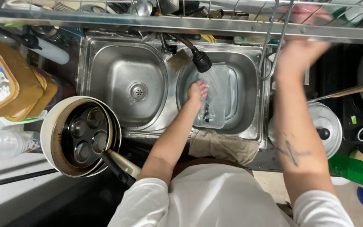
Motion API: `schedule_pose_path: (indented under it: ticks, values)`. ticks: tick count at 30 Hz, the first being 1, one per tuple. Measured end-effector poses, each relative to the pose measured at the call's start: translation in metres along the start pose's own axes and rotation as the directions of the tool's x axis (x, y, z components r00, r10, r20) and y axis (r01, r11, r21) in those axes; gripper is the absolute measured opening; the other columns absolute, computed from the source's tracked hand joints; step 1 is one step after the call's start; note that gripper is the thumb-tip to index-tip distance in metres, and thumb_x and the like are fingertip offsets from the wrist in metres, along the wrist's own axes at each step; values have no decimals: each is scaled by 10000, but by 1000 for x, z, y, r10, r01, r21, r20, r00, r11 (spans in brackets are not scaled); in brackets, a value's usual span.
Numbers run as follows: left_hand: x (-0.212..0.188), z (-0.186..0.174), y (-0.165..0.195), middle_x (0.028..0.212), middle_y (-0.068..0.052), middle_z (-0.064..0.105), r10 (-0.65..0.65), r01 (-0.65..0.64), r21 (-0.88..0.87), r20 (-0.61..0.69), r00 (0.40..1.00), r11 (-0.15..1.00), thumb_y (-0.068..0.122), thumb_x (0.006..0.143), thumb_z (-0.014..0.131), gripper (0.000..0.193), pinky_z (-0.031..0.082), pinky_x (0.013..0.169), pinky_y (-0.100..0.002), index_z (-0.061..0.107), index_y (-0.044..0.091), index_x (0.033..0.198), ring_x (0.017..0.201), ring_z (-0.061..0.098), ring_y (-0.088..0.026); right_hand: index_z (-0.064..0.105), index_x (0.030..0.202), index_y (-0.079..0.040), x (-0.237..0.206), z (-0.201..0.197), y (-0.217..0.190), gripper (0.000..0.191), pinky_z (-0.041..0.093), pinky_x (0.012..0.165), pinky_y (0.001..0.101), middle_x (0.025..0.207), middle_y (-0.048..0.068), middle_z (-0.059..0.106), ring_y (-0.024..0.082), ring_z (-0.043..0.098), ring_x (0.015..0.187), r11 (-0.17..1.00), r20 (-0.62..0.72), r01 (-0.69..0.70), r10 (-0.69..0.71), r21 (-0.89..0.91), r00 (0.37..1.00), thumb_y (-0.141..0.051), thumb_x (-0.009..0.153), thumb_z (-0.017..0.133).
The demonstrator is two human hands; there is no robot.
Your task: The person washes dishes at a double kitchen sink. They rinse a plastic container under running water, scrub and rinse a glass lid, then scrub a large metal pot lid with a steel wool pad and rinse it, placing cleaned items aside.
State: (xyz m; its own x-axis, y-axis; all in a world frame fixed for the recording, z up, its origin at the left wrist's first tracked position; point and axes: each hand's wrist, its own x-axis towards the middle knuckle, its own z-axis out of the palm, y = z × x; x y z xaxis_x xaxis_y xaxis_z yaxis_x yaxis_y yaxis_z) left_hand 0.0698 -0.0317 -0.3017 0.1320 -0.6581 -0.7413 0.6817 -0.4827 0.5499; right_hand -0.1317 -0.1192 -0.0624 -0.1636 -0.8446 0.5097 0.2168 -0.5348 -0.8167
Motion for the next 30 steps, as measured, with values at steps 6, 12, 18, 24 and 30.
schedule_pose_path:
  ticks: [6, 12, 18, 24, 30]
  values:
    - [-5, 4, 4, 1081, -44, 687, 67, -61, 199, -23, 998, 978, 262, 953, 532, 401, 488, 725, -346, 632, 121, 1314, 883, 659, -182, 680, 1010, -34, 16, 114, 78, 127, 528, 671, 379, 865, 107, 677, 236, 652, 759, 749, 354, 426, -270, -508, 896, -148, 1056, 711]
    - [-7, 8, 18, 886, -22, 658, 315, -337, 289, 121, 941, 896, 180, 946, 596, 223, 447, 639, -295, 678, 59, 1115, 776, 599, -135, 717, 1018, -74, 20, 174, 109, 200, 501, 645, 491, 855, 133, 721, 357, 675, 748, 535, 522, 528, -179, -659, 834, -258, 1015, 794]
    - [1, 2, 29, 865, 6, 670, 294, -308, 257, 92, 951, 916, 194, 913, 585, 190, 465, 647, -285, 688, 92, 1037, 788, 627, -117, 694, 1018, -84, 42, 122, 115, 156, 498, 725, 516, 856, 128, 688, 353, 665, 796, 321, 671, 642, -24, -696, 741, -220, 970, 752]
    - [17, 10, 27, 862, -29, 687, 289, -279, 302, 13, 957, 911, 291, 934, 570, 266, 498, 646, -321, 699, 74, 1015, 781, 662, -144, 454, 1348, 30, 10, 45, 111, 605, 546, 841, 415, 1046, 188, 653, 345, 669, 949, 802, 515, 266, 59, -534, 855, -109, 881, 811]
    - [12, 17, 12, 911, -19, 711, 214, -231, 320, 89, 973, 919, 311, 925, 574, 281, 496, 661, -320, 682, 96, 1071, 798, 668, -148, 632, 1228, -42, -16, 53, 104, 252, 577, 867, 371, 1087, 110, 696, 258, 707, 1016, 837, 413, 88, 173, -540, 894, -28, 991, 717]
